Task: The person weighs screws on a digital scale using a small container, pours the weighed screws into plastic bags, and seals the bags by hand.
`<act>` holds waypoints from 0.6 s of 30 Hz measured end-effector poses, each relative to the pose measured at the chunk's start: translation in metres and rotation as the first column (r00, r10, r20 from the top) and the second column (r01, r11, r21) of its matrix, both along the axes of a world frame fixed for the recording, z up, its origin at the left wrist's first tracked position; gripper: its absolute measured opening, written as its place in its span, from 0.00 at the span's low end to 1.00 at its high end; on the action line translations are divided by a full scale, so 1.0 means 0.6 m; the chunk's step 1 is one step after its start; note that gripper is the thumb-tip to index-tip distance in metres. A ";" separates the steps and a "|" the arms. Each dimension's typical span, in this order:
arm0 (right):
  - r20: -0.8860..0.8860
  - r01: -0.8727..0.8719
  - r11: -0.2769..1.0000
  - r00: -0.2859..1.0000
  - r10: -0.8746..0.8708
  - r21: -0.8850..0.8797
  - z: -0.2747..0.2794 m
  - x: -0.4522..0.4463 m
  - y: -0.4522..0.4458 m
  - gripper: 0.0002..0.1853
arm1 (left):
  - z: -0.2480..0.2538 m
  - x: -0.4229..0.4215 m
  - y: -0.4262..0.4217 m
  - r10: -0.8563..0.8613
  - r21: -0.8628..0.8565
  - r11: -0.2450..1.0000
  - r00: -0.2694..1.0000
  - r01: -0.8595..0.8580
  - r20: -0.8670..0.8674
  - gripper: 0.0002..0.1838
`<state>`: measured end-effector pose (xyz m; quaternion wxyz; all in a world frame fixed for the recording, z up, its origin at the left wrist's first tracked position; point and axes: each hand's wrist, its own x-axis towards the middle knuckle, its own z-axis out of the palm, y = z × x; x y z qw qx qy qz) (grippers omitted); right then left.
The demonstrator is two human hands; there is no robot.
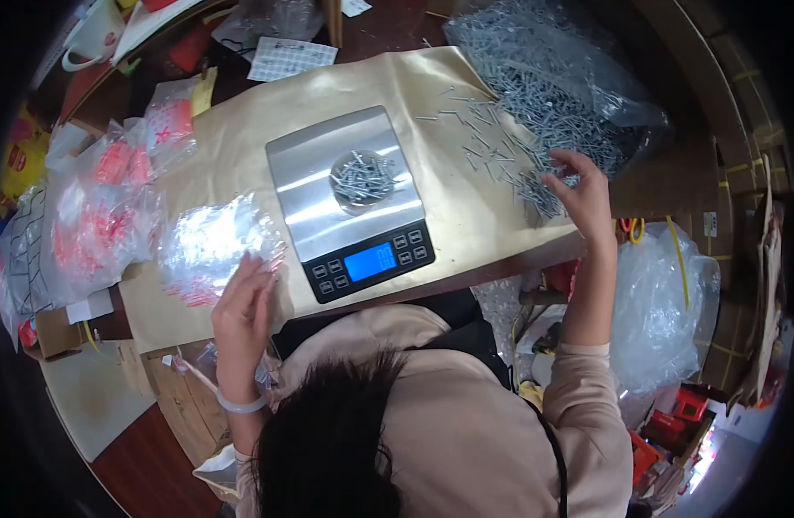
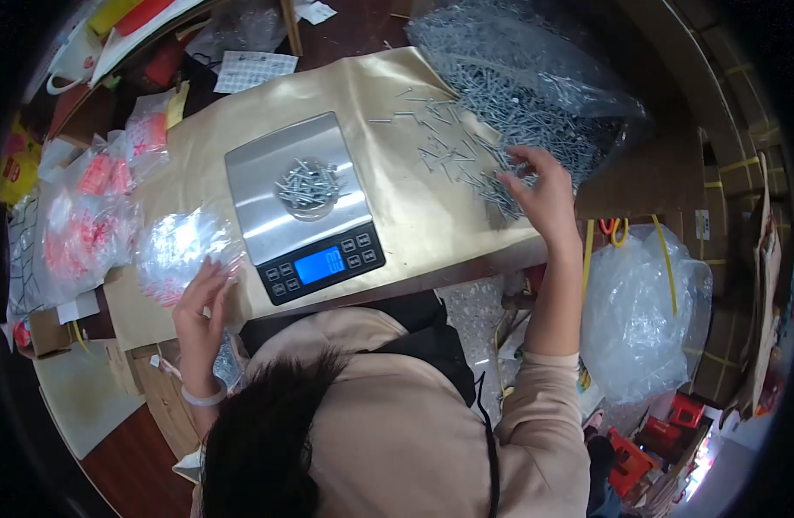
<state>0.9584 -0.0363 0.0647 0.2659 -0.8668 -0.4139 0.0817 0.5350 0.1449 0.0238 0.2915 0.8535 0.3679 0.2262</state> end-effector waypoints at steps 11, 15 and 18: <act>0.246 0.190 0.972 0.944 -0.220 0.141 -0.144 -0.007 -0.055 0.31 | -0.063 0.016 0.015 0.095 0.178 0.981 0.991 -0.076 -0.099 0.10; 0.263 0.096 0.955 0.949 -0.174 0.282 -0.151 -0.030 0.010 0.17 | -0.067 0.019 0.012 0.217 0.054 0.975 0.976 -0.216 -0.016 0.08; 0.150 0.078 0.960 0.981 -0.122 0.267 -0.122 -0.033 0.047 0.14 | -0.062 0.027 0.012 0.196 0.075 0.976 0.977 -0.203 0.085 0.07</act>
